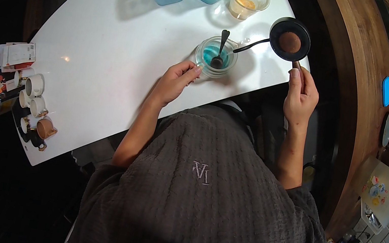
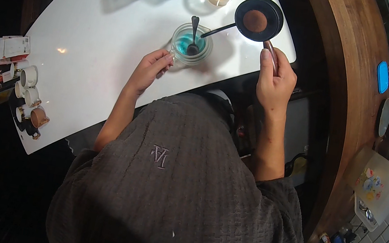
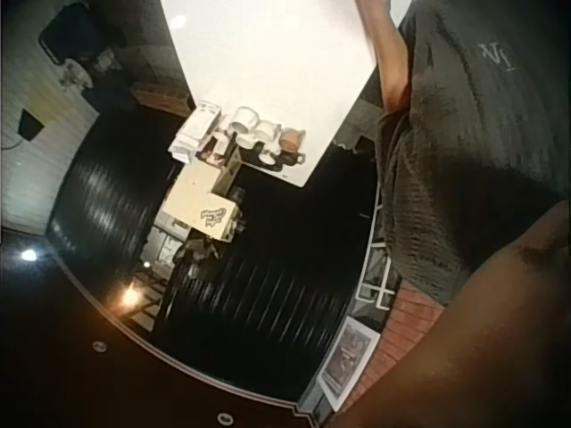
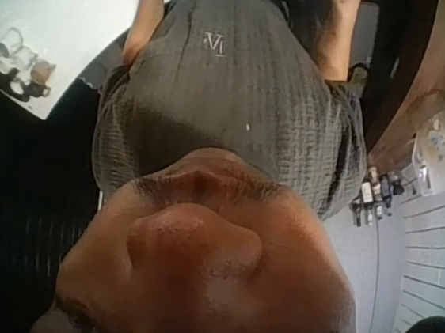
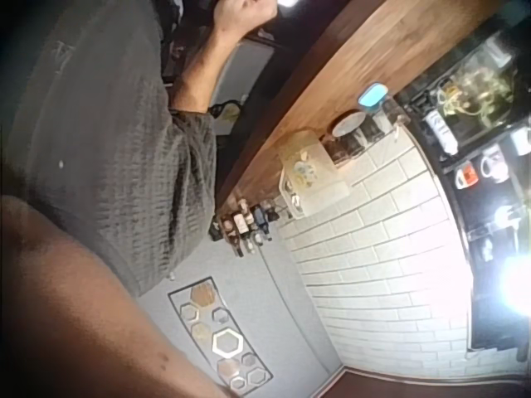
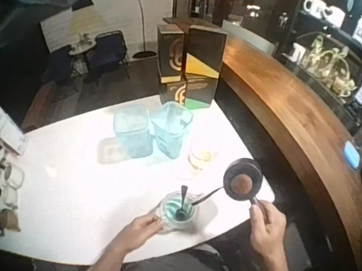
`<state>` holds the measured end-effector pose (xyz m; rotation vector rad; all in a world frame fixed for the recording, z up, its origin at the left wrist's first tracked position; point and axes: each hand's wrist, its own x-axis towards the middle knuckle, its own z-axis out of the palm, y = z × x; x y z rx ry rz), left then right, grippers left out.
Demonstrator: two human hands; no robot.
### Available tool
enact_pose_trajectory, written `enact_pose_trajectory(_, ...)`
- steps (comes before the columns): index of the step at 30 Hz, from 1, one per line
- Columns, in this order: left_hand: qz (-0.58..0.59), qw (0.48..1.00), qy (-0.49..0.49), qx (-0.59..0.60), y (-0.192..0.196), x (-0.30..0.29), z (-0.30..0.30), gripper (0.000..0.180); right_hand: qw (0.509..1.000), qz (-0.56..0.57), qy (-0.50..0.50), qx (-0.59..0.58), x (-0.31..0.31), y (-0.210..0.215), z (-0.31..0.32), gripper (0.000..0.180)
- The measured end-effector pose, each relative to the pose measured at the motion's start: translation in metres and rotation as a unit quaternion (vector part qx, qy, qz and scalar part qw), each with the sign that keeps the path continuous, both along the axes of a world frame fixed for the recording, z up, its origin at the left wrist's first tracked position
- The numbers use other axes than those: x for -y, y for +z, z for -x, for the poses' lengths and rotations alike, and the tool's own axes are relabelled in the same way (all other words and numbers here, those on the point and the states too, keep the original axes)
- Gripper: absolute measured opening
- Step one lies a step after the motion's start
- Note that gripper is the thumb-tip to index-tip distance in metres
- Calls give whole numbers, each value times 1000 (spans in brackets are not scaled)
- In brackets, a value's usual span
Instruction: The person places mugs from a bar onto a tray, carries the tray to a counter, and unloads the mugs.
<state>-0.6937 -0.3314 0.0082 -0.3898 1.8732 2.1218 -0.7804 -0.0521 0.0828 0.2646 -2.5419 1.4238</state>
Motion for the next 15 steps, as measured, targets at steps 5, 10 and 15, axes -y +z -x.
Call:
enact_pose_trajectory(5,-1,1000,4,-2,-1,0,0,23,1000,10,2,-10,6,2,5,29)
enact_pose_trajectory(10,-9,1000,-3,19,4,1,1,28,1000,16,-2,-9,7,-1,9,30)
enact_pose_trajectory(15,-9,1000,-4,19,2,1,0,30,1000,12,-2,-13,5,-4,13,30)
